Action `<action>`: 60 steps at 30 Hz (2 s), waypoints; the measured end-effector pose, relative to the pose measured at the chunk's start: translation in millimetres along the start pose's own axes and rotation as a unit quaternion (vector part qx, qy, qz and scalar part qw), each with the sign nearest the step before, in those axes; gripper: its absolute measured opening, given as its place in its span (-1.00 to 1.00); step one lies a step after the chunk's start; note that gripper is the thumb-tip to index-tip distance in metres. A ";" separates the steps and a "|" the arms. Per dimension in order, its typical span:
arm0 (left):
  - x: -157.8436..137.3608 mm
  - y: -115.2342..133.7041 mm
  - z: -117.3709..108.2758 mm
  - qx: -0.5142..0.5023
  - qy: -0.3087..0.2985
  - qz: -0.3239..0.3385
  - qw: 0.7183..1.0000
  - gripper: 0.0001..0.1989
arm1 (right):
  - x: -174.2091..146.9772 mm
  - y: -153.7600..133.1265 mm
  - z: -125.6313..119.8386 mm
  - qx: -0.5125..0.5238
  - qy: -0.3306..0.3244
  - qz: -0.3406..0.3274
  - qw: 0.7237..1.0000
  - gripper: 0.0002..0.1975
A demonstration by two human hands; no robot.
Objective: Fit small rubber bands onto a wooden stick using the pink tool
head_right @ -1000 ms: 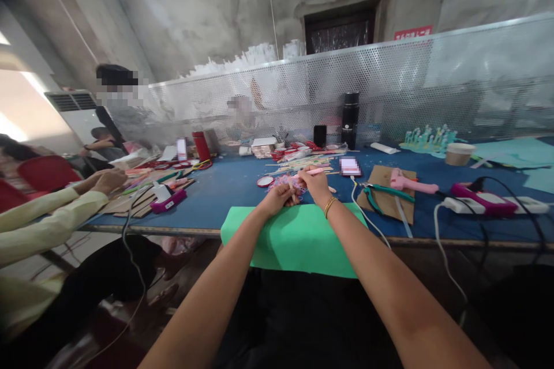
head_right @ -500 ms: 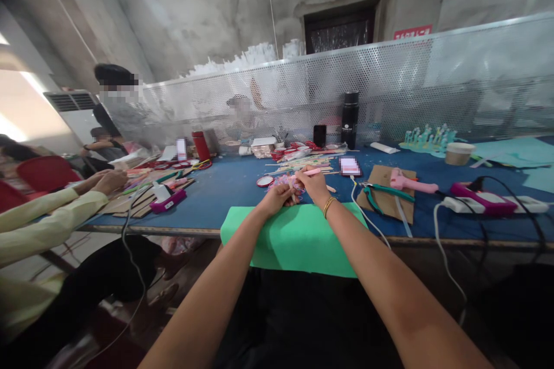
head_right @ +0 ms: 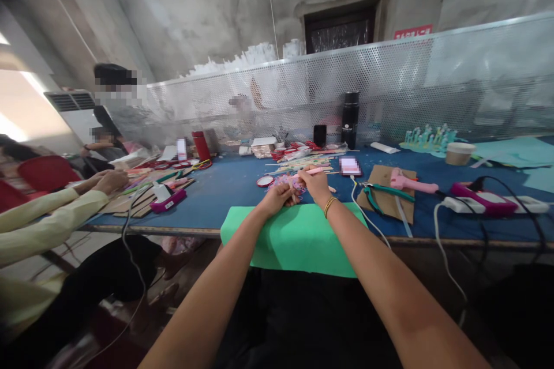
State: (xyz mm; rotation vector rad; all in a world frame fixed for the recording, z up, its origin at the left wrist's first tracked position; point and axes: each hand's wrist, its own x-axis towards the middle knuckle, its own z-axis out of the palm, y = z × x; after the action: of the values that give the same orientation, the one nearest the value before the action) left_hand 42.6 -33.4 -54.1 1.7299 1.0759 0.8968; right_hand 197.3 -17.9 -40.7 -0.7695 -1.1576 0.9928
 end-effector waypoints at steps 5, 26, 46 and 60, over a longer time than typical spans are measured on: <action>-0.3 -0.1 0.0 -0.008 -0.002 -0.001 1.000 -0.68 | -0.2 -0.9 0.5 0.001 0.000 -0.003 1.000 -0.73; 1.5 -3.9 -0.3 -0.024 0.001 0.007 1.000 -0.72 | -1.0 0.8 0.1 -0.008 -0.018 -0.014 1.000 -0.69; 2.4 -5.8 -0.6 -0.026 -0.002 0.004 1.000 -0.71 | 1.2 3.7 0.3 -0.004 0.007 -0.004 1.000 -0.70; 0.8 -3.5 -0.3 -0.025 -0.003 0.008 1.000 -0.73 | 0.3 3.7 0.7 -0.002 -0.032 -0.007 0.999 -0.69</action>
State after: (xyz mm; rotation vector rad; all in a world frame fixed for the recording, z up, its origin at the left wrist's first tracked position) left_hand 41.6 -31.8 -57.1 1.7012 1.0295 0.9212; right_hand 195.7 -16.2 -43.7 -0.7378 -1.2183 1.0099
